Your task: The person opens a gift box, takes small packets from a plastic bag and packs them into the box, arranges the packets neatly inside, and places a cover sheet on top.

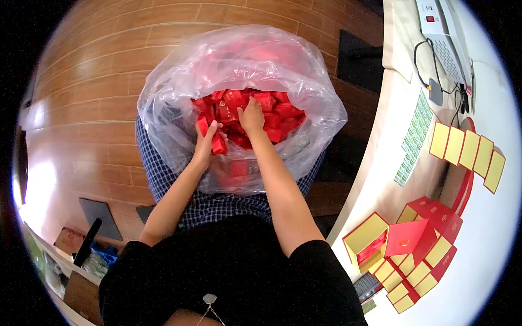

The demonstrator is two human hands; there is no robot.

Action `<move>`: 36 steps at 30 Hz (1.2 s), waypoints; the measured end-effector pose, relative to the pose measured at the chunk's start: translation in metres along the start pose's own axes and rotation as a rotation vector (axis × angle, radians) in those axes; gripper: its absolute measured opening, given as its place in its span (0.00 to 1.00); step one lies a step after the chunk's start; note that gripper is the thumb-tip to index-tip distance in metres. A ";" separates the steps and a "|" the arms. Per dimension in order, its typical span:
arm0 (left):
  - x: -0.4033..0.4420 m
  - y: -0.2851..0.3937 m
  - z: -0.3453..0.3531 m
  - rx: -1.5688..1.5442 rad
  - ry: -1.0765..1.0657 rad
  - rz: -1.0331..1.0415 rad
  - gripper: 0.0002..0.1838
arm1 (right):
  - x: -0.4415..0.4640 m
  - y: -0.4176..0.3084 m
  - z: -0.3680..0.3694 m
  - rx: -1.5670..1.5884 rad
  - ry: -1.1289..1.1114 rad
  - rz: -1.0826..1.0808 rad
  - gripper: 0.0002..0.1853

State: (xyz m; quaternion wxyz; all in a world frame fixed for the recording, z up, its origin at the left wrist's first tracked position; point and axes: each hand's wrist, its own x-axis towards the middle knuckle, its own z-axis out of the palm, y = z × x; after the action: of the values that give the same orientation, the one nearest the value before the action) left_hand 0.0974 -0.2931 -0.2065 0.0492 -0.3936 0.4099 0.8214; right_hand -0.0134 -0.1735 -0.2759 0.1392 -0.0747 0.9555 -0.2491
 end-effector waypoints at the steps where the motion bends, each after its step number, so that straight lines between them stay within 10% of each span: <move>1: -0.001 0.001 0.002 -0.029 0.006 0.001 0.35 | 0.006 0.005 0.010 0.014 -0.134 0.115 0.22; 5: -0.003 0.005 0.003 0.004 0.021 0.032 0.34 | 0.012 0.041 0.065 0.132 0.119 -0.040 0.21; 7: -0.004 0.009 0.006 0.023 0.034 0.007 0.29 | -0.006 0.018 0.012 0.962 -0.460 0.572 0.17; 13: -0.001 0.004 0.005 0.005 -0.006 0.013 0.34 | -0.061 0.028 -0.026 1.744 -0.751 0.774 0.09; 18: 0.006 -0.012 -0.005 0.187 -0.008 0.090 0.44 | -0.074 -0.001 -0.043 1.318 -0.781 0.645 0.13; 24: -0.009 0.006 0.007 0.261 -0.160 0.014 0.49 | -0.059 -0.034 -0.092 -0.019 -0.567 0.010 0.21; 28: -0.014 0.007 0.012 0.338 -0.253 0.097 0.50 | -0.049 -0.036 -0.100 0.398 -0.165 -0.416 0.25; 36: -0.011 -0.005 0.004 0.398 -0.272 0.109 0.51 | -0.053 -0.040 -0.104 0.348 -0.362 -0.363 0.17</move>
State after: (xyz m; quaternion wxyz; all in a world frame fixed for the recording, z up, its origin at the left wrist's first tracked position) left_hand 0.1044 -0.2843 -0.2011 0.1358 -0.2393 0.5739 0.7714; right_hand 0.0080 -0.1495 -0.1570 0.2709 -0.2623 0.8292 -0.4126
